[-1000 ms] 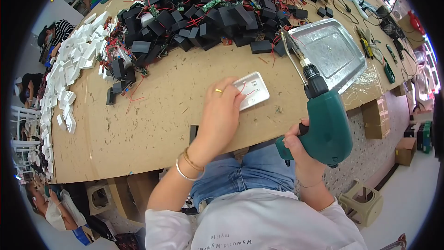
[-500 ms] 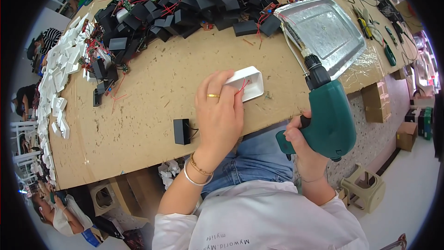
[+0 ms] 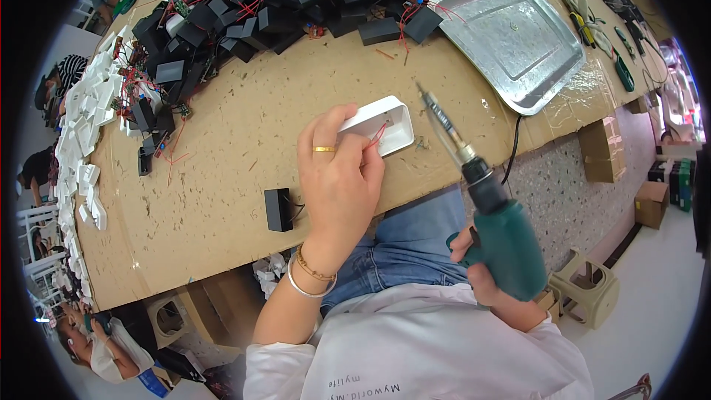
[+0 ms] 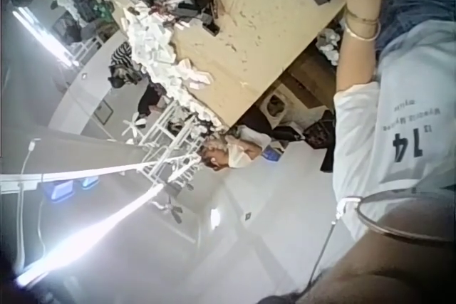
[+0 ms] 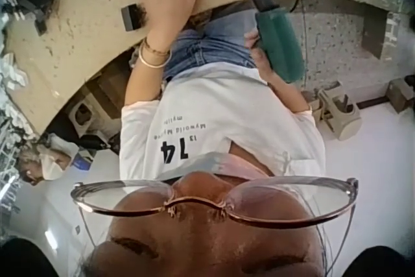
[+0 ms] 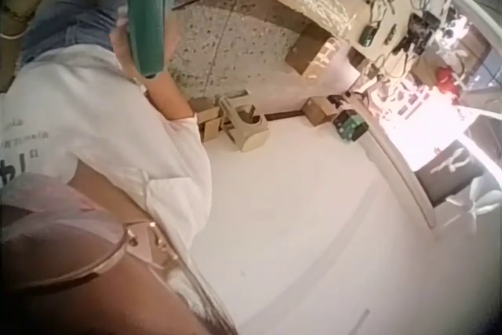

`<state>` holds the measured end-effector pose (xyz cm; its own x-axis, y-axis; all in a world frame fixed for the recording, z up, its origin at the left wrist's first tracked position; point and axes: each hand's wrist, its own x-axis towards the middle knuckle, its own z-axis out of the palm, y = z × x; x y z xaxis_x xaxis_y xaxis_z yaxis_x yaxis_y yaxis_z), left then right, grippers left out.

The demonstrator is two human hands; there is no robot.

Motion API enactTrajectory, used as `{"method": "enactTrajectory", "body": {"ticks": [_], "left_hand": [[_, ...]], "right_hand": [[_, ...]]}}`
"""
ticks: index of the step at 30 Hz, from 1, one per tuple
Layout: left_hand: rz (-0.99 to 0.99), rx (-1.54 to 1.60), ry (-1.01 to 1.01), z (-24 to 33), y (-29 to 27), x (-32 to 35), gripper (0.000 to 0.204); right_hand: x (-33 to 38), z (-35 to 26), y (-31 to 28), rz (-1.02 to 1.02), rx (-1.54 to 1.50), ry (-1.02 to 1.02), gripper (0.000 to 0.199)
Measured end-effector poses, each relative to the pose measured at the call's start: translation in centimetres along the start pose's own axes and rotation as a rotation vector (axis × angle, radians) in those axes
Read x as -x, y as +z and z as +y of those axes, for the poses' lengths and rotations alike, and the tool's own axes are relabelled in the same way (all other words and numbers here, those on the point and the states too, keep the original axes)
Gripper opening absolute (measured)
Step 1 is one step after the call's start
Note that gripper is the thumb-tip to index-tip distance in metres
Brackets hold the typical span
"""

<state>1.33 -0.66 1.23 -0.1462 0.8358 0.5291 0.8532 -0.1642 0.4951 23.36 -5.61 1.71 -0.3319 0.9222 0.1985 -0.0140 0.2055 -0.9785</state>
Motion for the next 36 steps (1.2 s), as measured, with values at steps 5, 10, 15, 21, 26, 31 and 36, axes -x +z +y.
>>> {"method": "enactTrajectory", "body": {"ticks": [5,10,15,21,26,31,36], "left_hand": [[0.005,0.017,-0.016,-0.1,0.2,-0.1,0.008],[0.01,0.033,-0.024,-0.2,0.2,-0.1,0.008],[0.005,0.036,-0.025,-0.1,0.0,-0.2,0.008],[0.034,0.015,-0.019,-0.2,0.2,-0.2,0.006],[0.03,-0.005,-0.019,0.0,0.3,-0.3,0.006],[0.042,-0.017,-0.017,0.0,0.3,-0.2,0.006],[0.048,-0.01,-0.008,-0.2,0.4,-0.2,0.007]], "right_hand": [[1.6,1.0,-0.6,-0.104,0.311,-0.018,0.039],[2.8,1.5,-0.5,-0.069,0.374,-0.004,0.043],[2.9,1.6,0.1,-0.071,0.302,0.042,0.043],[2.6,1.4,0.4,-0.104,0.196,0.154,0.04],[2.3,0.5,0.6,-0.09,0.136,0.287,0.034],[2.0,0.2,0.7,-0.087,0.153,0.317,0.033],[1.8,-0.3,1.3,0.022,0.018,0.375,0.029]]}}
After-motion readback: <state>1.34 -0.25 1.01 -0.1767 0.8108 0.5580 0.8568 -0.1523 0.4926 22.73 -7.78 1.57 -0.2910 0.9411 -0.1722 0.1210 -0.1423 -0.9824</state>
